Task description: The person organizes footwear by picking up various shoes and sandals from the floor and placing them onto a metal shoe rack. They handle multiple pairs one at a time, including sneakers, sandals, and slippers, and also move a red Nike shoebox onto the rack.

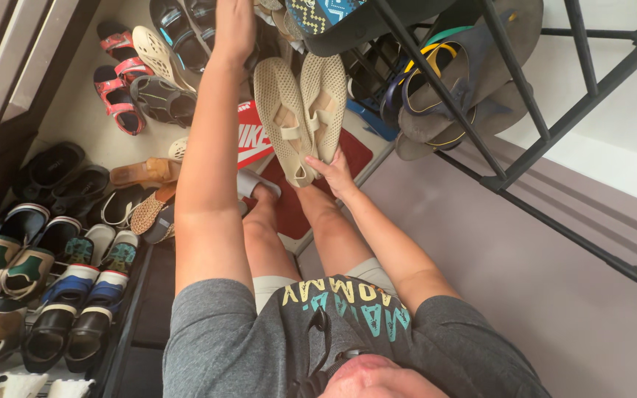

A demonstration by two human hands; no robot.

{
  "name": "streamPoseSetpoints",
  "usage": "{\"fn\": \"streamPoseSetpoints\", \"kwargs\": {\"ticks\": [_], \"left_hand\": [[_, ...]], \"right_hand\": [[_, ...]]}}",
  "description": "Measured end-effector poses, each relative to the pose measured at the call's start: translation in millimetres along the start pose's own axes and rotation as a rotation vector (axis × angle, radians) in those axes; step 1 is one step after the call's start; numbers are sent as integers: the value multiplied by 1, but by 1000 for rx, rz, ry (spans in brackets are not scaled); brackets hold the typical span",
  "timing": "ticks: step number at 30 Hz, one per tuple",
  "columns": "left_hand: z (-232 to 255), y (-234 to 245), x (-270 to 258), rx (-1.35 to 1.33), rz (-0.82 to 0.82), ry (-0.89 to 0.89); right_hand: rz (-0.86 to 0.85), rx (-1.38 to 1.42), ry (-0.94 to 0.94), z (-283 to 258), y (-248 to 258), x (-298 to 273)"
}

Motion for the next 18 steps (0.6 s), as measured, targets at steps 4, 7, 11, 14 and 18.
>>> {"fn": "streamPoseSetpoints", "kwargs": {"ticks": [4,7,11,14,18], "left_hand": [[55,43,-86,-239,112,-107],[55,44,-168,-332,-47,202],[60,2,-260,-463,-337,452],[63,-12,-265,-800,-87,273],[62,7,-246,-762,222,136]], "right_hand": [[9,80,22,-5,-12,7],[10,178,47,-9,-28,20],[19,263,58,-15,-48,39],[-1,288,96,-16,-65,59],[-32,251,130,-21,-80,90]]}}
Point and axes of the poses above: each hand's wrist, its own x-axis towards the middle knuckle, its own y-axis out of the back of the hand, z = x × y, the point moved 8 cm from there along x, towards the middle knuckle, and after that the axes turned 11 degrees about -z, right-handed, at the moved point
